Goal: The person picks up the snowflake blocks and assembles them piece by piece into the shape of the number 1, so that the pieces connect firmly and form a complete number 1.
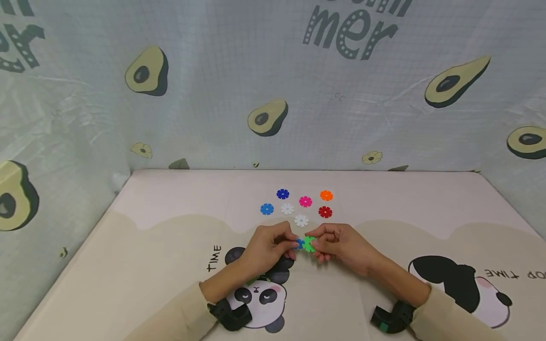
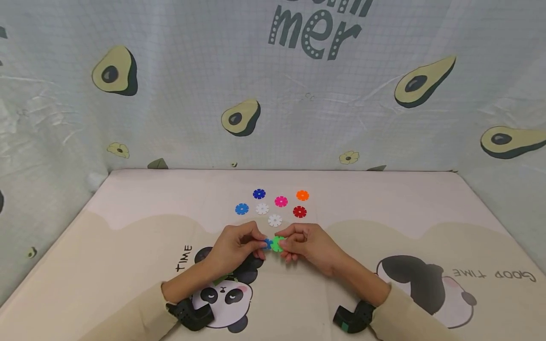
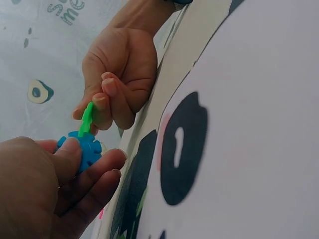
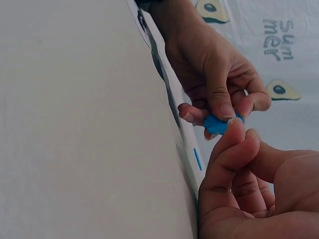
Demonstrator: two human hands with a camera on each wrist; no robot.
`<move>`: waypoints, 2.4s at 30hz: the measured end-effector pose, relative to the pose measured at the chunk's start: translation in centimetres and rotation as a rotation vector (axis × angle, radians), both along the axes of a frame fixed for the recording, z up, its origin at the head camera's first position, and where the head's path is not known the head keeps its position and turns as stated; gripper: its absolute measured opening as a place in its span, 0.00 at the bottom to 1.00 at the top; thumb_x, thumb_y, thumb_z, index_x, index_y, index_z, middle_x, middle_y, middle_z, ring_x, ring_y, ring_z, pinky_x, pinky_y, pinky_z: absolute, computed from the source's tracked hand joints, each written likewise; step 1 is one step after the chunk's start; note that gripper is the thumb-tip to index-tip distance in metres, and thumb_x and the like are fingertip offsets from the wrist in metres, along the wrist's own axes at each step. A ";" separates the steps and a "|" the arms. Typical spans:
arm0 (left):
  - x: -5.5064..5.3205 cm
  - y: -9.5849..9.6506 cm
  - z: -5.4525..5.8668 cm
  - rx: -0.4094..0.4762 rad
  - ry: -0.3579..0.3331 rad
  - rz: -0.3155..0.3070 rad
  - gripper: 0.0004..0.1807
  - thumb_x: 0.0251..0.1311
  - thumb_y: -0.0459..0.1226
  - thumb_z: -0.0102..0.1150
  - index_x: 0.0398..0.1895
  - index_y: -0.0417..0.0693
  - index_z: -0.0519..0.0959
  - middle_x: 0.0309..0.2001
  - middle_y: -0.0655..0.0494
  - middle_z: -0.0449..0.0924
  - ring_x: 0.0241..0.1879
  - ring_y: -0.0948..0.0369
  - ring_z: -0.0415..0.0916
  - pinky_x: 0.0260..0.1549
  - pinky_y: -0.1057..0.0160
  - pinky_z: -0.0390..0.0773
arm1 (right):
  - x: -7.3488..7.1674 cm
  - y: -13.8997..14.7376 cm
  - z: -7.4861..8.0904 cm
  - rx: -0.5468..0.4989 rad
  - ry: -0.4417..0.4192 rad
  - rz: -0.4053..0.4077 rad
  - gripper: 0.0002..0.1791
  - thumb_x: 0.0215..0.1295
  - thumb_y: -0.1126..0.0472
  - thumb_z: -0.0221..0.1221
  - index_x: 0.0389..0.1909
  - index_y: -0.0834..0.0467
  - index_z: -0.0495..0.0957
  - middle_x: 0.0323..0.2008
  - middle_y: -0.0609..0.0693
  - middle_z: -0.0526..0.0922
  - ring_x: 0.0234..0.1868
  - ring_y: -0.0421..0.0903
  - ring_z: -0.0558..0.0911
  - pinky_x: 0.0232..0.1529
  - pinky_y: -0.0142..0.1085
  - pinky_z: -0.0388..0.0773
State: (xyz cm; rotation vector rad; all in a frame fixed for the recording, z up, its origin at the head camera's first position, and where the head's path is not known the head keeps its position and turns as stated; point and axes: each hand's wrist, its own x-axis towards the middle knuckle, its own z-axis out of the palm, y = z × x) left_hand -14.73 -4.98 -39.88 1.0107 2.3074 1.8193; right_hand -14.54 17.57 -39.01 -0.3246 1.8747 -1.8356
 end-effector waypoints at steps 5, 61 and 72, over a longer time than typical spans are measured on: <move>0.1 0.1 0.0 -0.009 0.025 0.004 0.06 0.56 0.22 0.61 0.29 0.39 0.77 0.26 0.47 0.81 0.20 0.59 0.80 0.23 0.64 0.80 | 0.1 0.0 0.0 -0.007 -0.005 -0.003 0.20 0.62 0.64 0.63 0.52 0.71 0.75 0.27 0.54 0.82 0.27 0.45 0.79 0.33 0.32 0.79; 1.2 0.0 0.6 -0.094 0.062 0.159 0.04 0.59 0.29 0.62 0.34 0.44 0.77 0.28 0.56 0.82 0.26 0.63 0.78 0.24 0.68 0.77 | 0.6 -0.7 0.4 -0.092 -0.100 -0.006 0.23 0.64 0.64 0.61 0.57 0.72 0.71 0.34 0.58 0.82 0.32 0.46 0.80 0.39 0.33 0.80; 1.3 -0.9 1.0 -0.123 0.042 0.163 0.11 0.55 0.34 0.68 0.40 0.51 0.78 0.37 0.66 0.79 0.33 0.64 0.75 0.30 0.66 0.78 | 0.4 -0.7 0.9 -0.100 -0.123 0.009 0.26 0.64 0.64 0.61 0.60 0.71 0.69 0.37 0.59 0.83 0.35 0.47 0.82 0.42 0.34 0.80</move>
